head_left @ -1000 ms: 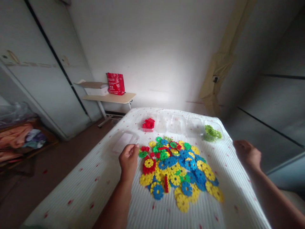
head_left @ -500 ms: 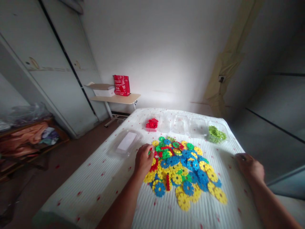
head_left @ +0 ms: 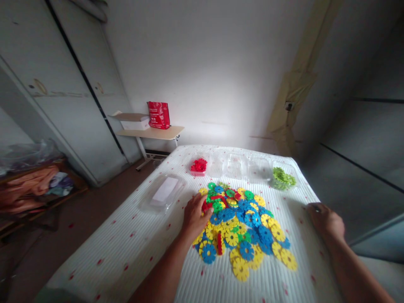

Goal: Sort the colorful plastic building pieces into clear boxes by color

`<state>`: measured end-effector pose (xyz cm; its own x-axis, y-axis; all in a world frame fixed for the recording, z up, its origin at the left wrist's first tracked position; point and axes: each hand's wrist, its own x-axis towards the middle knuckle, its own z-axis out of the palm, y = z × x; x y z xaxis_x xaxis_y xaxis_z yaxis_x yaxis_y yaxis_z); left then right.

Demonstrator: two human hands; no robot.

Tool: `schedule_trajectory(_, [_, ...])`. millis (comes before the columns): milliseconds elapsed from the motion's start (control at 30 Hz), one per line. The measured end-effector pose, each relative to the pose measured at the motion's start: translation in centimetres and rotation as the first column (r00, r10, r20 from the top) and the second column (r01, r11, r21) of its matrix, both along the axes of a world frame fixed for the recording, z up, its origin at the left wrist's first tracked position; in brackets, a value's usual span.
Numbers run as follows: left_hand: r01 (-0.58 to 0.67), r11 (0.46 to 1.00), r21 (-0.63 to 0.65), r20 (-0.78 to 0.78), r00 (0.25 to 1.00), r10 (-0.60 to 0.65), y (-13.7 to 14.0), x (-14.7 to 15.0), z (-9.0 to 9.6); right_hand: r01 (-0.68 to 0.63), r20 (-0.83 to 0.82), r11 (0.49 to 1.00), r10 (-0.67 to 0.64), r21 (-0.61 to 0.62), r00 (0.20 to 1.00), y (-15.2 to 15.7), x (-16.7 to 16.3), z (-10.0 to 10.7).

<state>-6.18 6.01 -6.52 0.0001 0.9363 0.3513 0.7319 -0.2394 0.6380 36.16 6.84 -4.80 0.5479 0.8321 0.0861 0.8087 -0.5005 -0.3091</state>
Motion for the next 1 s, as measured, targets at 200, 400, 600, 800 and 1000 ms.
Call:
schedule_trajectory(200, [0.236,0.972,-0.004,0.341,0.914,-0.220,-0.8,0.8,0.9,0.015,0.018,1.000,-0.014,-0.008,1.000,0.1,-0.2,0.3])
schedule_trajectory(400, [0.281,0.959,0.037,0.469,0.842,-0.265,-0.8,0.9,1.3,0.023,0.016,1.000,-0.023,-0.004,1.000,0.3,-0.4,0.3])
schedule_trajectory(600, [0.303,0.949,0.089,0.483,0.820,-0.307,-0.9,1.0,1.2,0.022,0.041,1.000,-0.021,-0.018,0.999,0.6,-0.4,0.3])
schedule_trajectory(800, [0.088,0.984,0.155,0.460,0.875,-0.150,0.0,0.3,0.6,-0.116,0.074,0.993,0.114,0.020,0.991,-0.1,-1.1,-0.1])
schedule_trajectory(1000, [-0.064,0.993,0.102,0.167,0.985,0.047,1.6,-0.5,-0.4,-0.486,0.060,0.859,0.483,0.164,0.874,1.0,-5.8,-0.3])
